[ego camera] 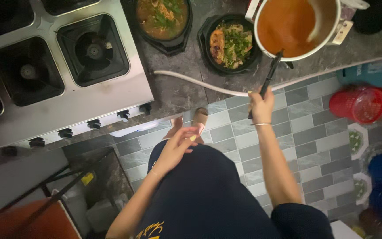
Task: The person prepares bowls of noodle soup by cutting greens into bowls using scissors, pouring broth from a pot into the bowls, and carrying a bowl to set it on a wooden table.
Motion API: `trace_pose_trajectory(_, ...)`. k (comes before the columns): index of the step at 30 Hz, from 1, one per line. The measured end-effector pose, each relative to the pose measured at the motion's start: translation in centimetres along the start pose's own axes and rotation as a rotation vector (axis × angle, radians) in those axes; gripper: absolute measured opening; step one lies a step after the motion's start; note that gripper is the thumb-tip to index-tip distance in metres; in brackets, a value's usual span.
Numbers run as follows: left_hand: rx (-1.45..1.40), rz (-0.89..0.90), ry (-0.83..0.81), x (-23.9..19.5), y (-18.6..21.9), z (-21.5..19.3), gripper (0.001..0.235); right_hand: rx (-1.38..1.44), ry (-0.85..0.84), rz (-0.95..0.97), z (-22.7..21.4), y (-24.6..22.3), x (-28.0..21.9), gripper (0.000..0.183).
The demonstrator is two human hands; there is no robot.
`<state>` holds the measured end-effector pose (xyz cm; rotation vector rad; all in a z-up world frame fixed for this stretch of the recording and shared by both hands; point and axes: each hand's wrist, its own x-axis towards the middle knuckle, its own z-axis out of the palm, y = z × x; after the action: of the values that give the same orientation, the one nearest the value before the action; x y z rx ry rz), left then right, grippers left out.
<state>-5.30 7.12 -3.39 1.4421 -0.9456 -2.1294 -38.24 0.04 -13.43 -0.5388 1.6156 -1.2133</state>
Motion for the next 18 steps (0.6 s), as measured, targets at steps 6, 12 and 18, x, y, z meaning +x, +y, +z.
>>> trace_pose_trajectory(6, 0.037, -0.045, 0.039, -0.2, -2.1, 0.2, 0.038, -0.204, 0.125, -0.315, 0.9, 6.0, 4.4, 0.023)
trace_pose_trajectory(12, 0.081, -0.098, 0.047, -0.4, -2.9, 0.5, 0.036, -0.202, 0.15, -0.33, 1.8, 7.6, 6.6, 0.021)
trace_pose_trajectory(18, 0.089, -0.16, 0.061, 0.1, -3.1, 0.5, 0.037, -0.325, 0.156, -0.375, 1.6, 8.7, 7.6, 0.022)
